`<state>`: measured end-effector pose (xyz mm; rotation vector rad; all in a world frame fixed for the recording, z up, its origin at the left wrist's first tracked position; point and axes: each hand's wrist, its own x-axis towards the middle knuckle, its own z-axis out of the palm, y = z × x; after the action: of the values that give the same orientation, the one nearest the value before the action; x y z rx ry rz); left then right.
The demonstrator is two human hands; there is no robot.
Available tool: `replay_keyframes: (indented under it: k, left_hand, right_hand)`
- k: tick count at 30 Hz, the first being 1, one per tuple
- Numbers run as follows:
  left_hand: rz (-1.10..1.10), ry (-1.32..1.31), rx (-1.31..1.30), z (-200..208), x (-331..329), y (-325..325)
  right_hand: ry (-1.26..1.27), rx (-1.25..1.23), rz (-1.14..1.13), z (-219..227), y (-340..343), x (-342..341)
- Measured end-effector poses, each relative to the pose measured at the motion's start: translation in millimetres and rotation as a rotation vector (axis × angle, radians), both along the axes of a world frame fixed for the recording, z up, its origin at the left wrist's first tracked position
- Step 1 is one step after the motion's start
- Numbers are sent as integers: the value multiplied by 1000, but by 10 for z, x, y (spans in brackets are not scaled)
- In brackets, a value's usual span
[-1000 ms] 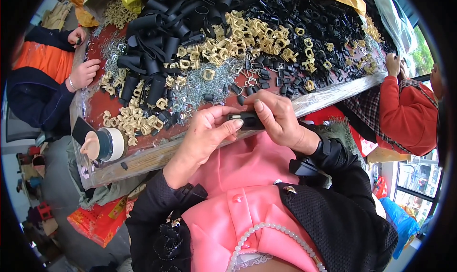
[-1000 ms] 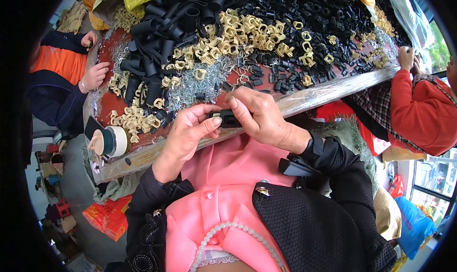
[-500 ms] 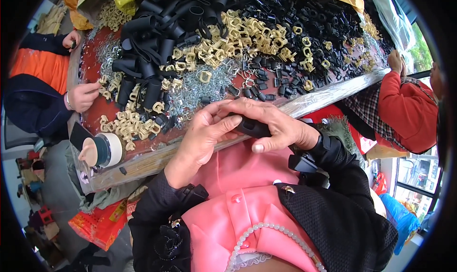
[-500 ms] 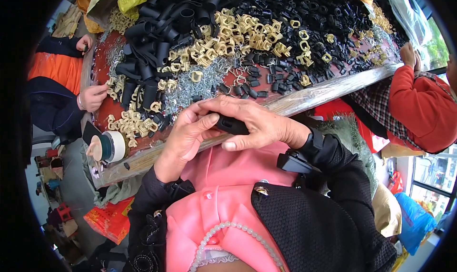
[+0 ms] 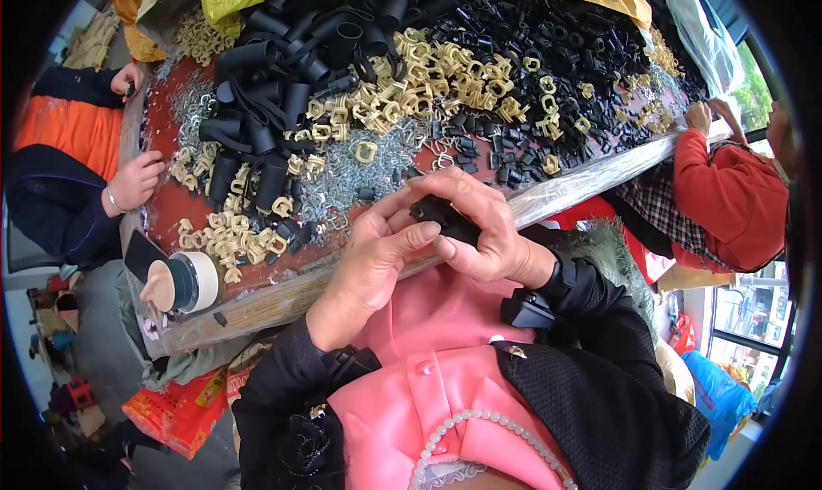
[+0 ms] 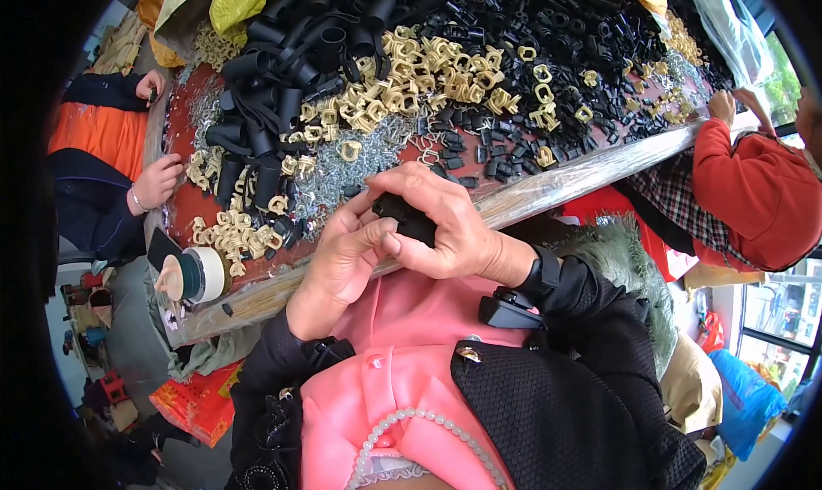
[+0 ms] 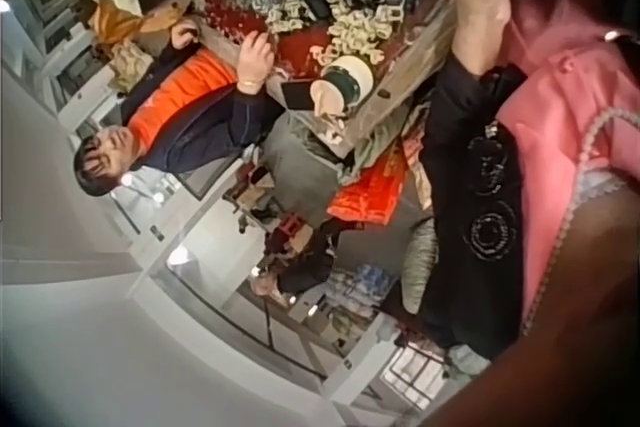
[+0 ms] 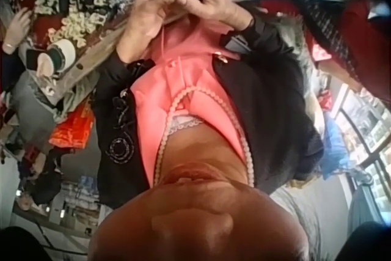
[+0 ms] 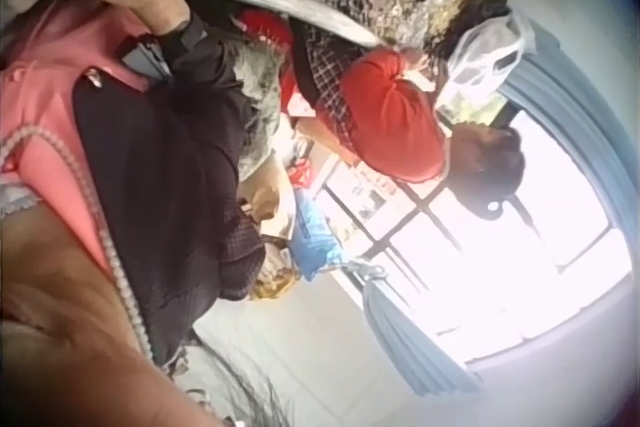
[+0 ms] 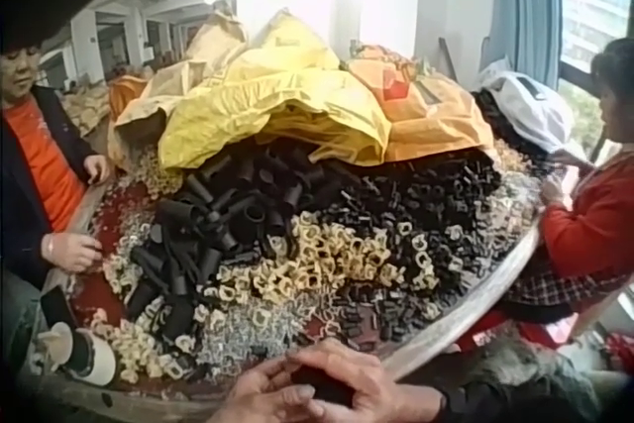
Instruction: The person assembles components by hand, picking up a black plastic housing and a small white insert from the table. They press the white insert into the housing, then snap a black plastic cap onto the assembly before setting the finished piece aside.
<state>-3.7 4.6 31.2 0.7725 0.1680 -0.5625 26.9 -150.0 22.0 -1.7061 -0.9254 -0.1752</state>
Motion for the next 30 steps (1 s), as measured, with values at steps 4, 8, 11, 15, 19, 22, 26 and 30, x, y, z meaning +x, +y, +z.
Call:
replay_keyframes:
  k: [4,8,11,15,19,22,26,30]
  left_hand:
    - [47,4,11,-65,-22,9]
    - [45,23,-8,-97,-26,-28]
    - [26,56,-9,-163,-65,-87]
    - [-47,79,8,-203,75,-288]
    - [-254,69,51,-159,223,-464]
    - [-320,66,31,-166,302,-600]
    - [-368,26,38,-186,434,-847]
    - [-462,9,3,-198,489,-1052]
  right_hand:
    - [54,0,14,56,8,6]
    - [61,15,16,25,-23,29]
    - [111,18,-19,-41,-63,-27]
    - [351,23,-56,-24,-262,-31]
    - [597,7,-63,219,-714,-213]
    - [556,-225,-227,567,-1311,-510]
    - [673,-461,-479,766,-2160,-1171]
    - [613,-1000,-654,524,-2365,-1769]
